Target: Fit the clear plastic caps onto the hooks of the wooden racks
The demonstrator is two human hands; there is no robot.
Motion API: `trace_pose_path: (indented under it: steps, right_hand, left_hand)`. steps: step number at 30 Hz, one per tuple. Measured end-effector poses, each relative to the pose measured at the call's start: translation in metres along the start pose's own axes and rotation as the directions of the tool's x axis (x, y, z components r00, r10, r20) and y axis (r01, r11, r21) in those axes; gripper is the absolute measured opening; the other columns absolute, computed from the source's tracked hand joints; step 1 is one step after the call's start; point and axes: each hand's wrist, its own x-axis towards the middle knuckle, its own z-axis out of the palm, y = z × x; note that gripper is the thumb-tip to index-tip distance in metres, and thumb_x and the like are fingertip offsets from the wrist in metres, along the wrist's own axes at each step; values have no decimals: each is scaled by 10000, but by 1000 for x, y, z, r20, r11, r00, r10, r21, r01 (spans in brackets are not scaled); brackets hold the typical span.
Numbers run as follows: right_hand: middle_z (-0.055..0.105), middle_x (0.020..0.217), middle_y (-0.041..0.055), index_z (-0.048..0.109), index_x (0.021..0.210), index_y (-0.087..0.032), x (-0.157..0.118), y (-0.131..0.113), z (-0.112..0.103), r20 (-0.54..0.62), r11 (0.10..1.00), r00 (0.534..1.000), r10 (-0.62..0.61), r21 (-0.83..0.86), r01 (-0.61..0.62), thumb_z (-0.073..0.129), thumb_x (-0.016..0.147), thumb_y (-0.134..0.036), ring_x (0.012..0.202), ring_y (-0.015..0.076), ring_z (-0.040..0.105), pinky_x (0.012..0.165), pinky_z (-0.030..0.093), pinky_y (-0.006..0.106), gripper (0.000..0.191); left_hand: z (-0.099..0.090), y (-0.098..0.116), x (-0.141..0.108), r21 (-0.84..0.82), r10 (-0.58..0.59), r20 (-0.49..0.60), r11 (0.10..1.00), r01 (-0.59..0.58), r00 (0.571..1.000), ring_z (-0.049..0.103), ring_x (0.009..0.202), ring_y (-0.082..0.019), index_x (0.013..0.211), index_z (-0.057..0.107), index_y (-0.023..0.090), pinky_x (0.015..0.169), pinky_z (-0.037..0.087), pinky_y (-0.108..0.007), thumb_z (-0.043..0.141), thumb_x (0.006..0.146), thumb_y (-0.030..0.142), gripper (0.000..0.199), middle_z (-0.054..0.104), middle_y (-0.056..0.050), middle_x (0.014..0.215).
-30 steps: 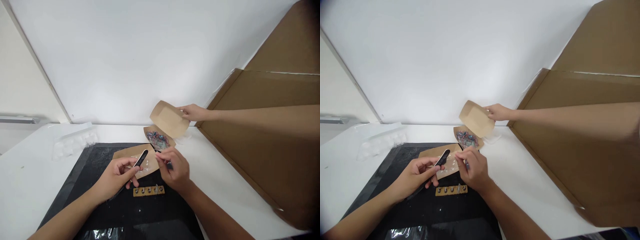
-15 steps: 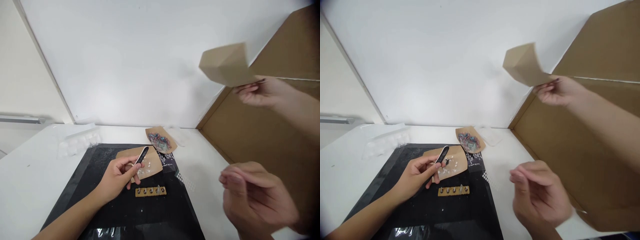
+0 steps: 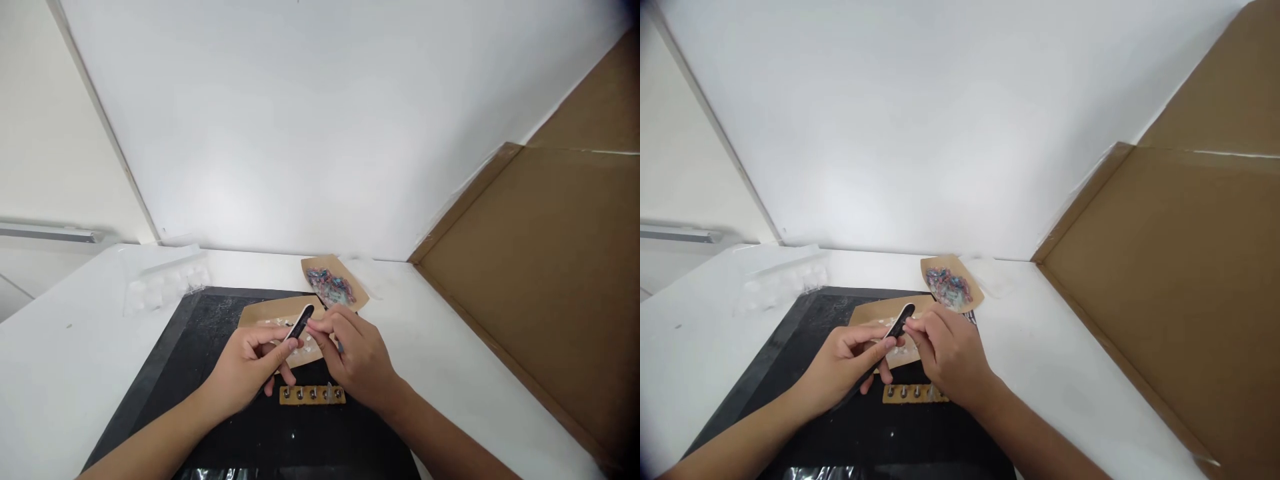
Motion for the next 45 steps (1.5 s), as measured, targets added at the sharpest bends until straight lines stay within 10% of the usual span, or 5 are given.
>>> trace_pose_path:
  steps: [5, 45]
  right_hand:
    - [623, 798, 38, 602, 940, -206, -7, 1, 9, -54, 994, 998, -14, -107, 8, 614, 996, -110, 745, 183, 607, 666, 484, 304, 111]
    - [568, 702, -6, 469, 814, -225, -9, -2, 23, 11, 966, 999, -48, -253, 50, 534, 1008, -106, 676, 172, 545, 706, 357, 359, 237]
  left_hand:
    - [0, 0, -2, 26, -26, 4, 999, 26, 1000, 783, 653, -193, 1159, 822, 192, 379, 486, -161, 717, 936, 483, 382, 754, -162, 1196]
    - [-4, -1, -4, 273, 67, 14, 960, -68, 998, 699, 566, -154, 1154, 827, 202, 372, 498, -186, 595, 1007, 499, 404, 724, -97, 874]
